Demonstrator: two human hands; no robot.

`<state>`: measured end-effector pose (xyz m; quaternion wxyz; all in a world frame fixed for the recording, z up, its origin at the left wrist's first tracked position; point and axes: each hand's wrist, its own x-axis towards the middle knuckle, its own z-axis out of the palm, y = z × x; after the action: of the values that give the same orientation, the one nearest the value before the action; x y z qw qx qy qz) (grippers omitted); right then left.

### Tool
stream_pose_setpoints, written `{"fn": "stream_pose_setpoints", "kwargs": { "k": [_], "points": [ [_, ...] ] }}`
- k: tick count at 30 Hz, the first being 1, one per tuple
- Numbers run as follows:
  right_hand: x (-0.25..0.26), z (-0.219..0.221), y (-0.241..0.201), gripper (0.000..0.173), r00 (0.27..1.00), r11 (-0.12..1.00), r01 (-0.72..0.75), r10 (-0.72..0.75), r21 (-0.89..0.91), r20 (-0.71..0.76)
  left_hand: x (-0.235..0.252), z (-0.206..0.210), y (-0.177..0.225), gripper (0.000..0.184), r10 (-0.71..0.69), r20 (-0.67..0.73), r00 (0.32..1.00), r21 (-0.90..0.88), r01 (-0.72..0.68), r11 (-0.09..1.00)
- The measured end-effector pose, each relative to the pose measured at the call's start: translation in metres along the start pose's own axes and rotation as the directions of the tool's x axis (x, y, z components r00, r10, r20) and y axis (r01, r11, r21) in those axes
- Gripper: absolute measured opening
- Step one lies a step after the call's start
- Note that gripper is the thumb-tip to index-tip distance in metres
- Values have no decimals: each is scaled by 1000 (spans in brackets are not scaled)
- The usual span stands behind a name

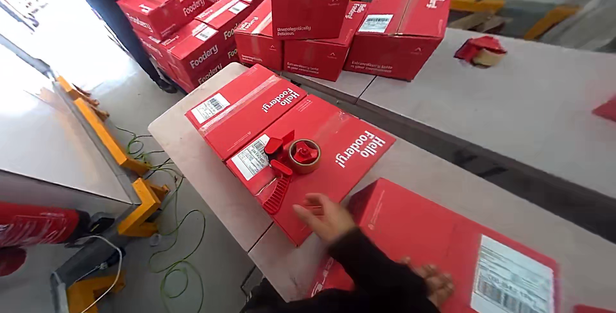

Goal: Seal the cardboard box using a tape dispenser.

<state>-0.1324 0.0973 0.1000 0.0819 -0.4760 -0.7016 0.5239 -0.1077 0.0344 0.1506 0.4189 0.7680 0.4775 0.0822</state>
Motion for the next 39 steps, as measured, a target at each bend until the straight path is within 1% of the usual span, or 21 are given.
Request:
{"fn": "stream_pose_setpoints", "kwargs": {
  "k": [1, 2, 3, 5, 7, 8, 9, 10, 11, 13, 14, 15, 16, 17, 19, 22, 25, 28, 32, 35, 39],
  "points": [
    [27, 18, -4, 69, 990, 992, -128, 127, 18, 62, 24, 39, -23, 44, 64, -35, 997, 53, -62, 997],
    [48, 36, -5, 70, 975, 975, -213, 208, 67, 75, 57, 107, -55, 38, 204, -368, 907, 10, -216, 976],
    [64, 53, -5, 69, 964, 953, -264, 257, 148, 67, 79, 138, -73, 40, 281, -397, 874, 59, -281, 958],
    [82, 77, -8, 60, 948, 888, -312, 314, 339, 49, 91, 146, -83, 61, 312, -258, 914, 168, -275, 947],
    [81, 87, -12, 42, 940, 800, -296, 342, 523, 10, 88, 143, -80, 65, 311, -195, 930, 184, -277, 943],
    [77, 83, -18, 33, 939, 740, -255, 343, 623, -23, 81, 129, -74, 65, 275, -136, 952, 163, -253, 954],
    [72, 73, -26, 26, 933, 658, -211, 356, 723, -51, 70, 98, -64, 66, 187, 0, 982, 128, -186, 974],
    [64, 57, -32, 22, 925, 589, -183, 375, 787, -66, 61, 62, -52, 66, 98, 154, 983, 83, -112, 990],
    [53, 38, -31, 21, 922, 568, -150, 376, 809, -93, 58, 26, -42, 61, 27, 311, 950, 1, -28, 1000],
    [20, -6, -10, 19, 935, 648, -33, 289, 761, -205, 74, 9, -29, 52, -61, 443, 895, -174, 153, 973],
    [4, -30, 4, 21, 923, 720, 33, 244, 694, -297, 82, 22, -28, 53, -65, 422, 904, -141, 137, 981],
    [-10, -58, 14, 28, 896, 793, 63, 223, 607, -384, 89, 45, -37, 59, -6, 335, 942, -58, 27, 998],
    [-19, -86, 20, 34, 855, 858, 46, 231, 512, -464, 97, 75, -55, 74, 111, 231, 967, 5, -115, 993],
    [-26, -114, 27, 38, 807, 909, -20, 261, 417, -530, 107, 96, -69, 88, 197, 152, 969, 47, -206, 977],
    [-29, -164, 41, 43, 709, 942, -231, 335, 245, -620, 124, 111, -79, 99, 262, 92, 961, 84, -269, 959],
    [-15, -218, 75, 48, 591, 832, -549, 454, 81, -667, 136, 114, -77, 97, 277, 49, 960, 66, -280, 958],
    [6, -243, 110, 49, 524, 702, -711, 571, 44, -632, 140, 111, -74, 97, 262, 73, 962, 81, -267, 960],
    [19, -252, 137, 48, 502, 613, -790, 652, 7, -568, 143, 109, -74, 99, 260, 100, 960, 108, -270, 957],
    [30, -249, 145, 42, 462, 543, -839, 739, 27, -490, 143, 111, -75, 99, 263, 120, 957, 138, -278, 951],
    [42, -245, 134, 38, 420, 457, -889, 811, -7, -406, 142, 109, -74, 99, 263, 116, 958, 131, -277, 952],
    [55, -242, 100, 36, 404, 365, -914, 853, -175, -329, 140, 107, -74, 98, 258, 120, 959, 166, -275, 947]
  ]
}}
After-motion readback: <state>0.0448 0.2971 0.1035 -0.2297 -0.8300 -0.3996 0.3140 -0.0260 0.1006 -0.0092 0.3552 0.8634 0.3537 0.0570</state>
